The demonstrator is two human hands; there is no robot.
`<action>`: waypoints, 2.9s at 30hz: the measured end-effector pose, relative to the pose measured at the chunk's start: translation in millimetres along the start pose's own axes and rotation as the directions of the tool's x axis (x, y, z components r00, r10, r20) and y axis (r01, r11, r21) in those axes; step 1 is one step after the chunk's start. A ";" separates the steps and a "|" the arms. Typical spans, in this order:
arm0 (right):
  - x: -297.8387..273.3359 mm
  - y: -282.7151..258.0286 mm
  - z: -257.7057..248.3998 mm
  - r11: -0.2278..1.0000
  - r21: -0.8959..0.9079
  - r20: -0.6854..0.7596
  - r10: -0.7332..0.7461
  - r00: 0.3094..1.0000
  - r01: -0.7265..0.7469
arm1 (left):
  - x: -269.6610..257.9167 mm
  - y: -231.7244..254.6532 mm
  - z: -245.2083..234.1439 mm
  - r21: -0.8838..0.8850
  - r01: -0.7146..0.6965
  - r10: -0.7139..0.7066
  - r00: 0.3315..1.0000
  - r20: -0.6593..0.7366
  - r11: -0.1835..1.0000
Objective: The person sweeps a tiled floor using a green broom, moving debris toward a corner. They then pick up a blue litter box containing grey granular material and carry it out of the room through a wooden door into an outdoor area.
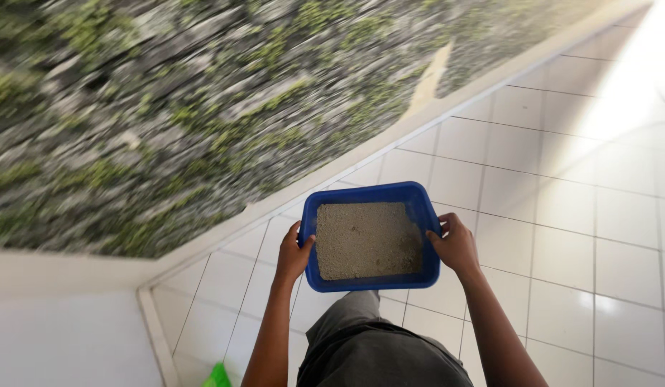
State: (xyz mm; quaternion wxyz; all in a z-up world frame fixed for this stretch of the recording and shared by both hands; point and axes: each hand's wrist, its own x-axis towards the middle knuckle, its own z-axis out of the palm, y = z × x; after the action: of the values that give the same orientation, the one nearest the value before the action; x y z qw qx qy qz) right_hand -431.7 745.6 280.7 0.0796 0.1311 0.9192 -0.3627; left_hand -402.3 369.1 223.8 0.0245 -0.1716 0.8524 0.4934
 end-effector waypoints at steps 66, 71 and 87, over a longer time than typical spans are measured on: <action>476.7 613.4 -670.2 0.454 0.887 -0.430 0.879 0.205 -0.082 | 322.2 798.6 1132.9 0.039 -0.621 0.268 0.393 0.880 0.783; 520.3 689.1 -731.6 0.427 0.904 -0.408 0.880 0.242 -0.028 | 320.3 829.3 1215.8 0.034 -0.606 0.304 0.446 0.842 0.795; 674.1 858.8 -961.6 0.481 0.870 -0.405 0.820 0.406 -0.105 | 313.4 953.0 1419.9 0.030 -0.394 0.234 0.602 0.764 0.919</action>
State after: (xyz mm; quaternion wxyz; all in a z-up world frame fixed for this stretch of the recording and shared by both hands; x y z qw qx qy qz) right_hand -866.8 2133.7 259.7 -0.2898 0.5786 0.5256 -0.5522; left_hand -1179.7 1924.1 224.3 0.3010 0.2023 0.8267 0.4301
